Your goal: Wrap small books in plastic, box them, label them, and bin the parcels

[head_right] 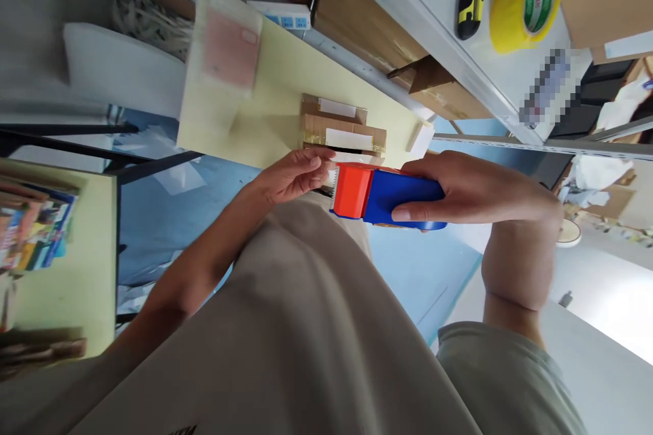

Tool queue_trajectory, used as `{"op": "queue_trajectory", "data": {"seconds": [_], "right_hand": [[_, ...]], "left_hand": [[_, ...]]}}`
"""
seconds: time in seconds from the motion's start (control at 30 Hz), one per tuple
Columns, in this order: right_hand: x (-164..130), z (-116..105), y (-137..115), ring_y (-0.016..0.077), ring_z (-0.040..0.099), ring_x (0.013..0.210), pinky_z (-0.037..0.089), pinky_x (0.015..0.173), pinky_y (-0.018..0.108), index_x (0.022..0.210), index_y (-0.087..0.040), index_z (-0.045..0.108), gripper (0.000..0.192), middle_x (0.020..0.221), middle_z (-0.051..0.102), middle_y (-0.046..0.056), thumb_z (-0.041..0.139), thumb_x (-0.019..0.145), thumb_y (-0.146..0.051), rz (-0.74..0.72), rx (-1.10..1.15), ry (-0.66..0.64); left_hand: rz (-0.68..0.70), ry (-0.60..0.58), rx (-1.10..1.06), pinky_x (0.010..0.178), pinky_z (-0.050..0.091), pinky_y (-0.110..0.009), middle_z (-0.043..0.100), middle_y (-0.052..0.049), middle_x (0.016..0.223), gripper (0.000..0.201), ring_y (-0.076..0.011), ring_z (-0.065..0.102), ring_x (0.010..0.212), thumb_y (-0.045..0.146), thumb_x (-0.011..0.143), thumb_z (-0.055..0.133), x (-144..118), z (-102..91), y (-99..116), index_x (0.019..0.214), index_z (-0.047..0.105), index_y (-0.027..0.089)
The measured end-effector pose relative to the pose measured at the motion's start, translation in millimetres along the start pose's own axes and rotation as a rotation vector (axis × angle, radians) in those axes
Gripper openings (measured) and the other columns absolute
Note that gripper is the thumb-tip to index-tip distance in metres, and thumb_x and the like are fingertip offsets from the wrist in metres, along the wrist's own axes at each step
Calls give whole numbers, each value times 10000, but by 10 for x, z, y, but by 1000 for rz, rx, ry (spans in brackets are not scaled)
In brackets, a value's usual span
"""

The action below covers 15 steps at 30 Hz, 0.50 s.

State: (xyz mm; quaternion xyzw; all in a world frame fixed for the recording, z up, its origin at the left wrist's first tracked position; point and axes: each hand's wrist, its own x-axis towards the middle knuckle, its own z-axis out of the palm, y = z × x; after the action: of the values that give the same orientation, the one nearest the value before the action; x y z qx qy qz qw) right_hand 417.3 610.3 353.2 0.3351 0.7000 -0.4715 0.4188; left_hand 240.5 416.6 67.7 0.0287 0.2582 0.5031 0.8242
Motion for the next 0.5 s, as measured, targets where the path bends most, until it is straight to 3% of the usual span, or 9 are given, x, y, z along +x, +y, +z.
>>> {"op": "queue_trajectory", "data": {"seconds": [0.13,0.23,0.4,0.5], "right_hand": [[88,42,-146,273,724,720,495,611,368,1018,-264,837,684,818,800,52,785,879,-931,39,-13,39],[179,86,-300,264,710,683,493,608,372,979,-260,817,702,780,788,51,740,895,-953,78,-16,17],[381,207,-556,230,702,679,476,652,353,989,-255,785,701,794,788,36,650,951,-943,166,-68,38],[586,313,-654,217,683,695,436,682,347,981,-249,758,680,792,764,35,604,991,-911,224,-169,96]], "left_hand": [[-31,190,-14,884,739,-255,813,-8,953,306,-159,845,916,283,862,1042,-123,-198,87,1100,863,212],[-46,241,3,984,741,-296,795,-12,923,224,-197,853,1007,284,871,1024,-217,-338,126,973,839,210],[-23,255,9,1066,692,-304,812,-33,978,358,-207,834,1079,439,803,1074,-345,-611,120,909,824,207],[16,390,80,905,687,-322,836,-52,1003,492,-224,831,1015,544,723,1103,-297,-836,62,978,831,222]]}}
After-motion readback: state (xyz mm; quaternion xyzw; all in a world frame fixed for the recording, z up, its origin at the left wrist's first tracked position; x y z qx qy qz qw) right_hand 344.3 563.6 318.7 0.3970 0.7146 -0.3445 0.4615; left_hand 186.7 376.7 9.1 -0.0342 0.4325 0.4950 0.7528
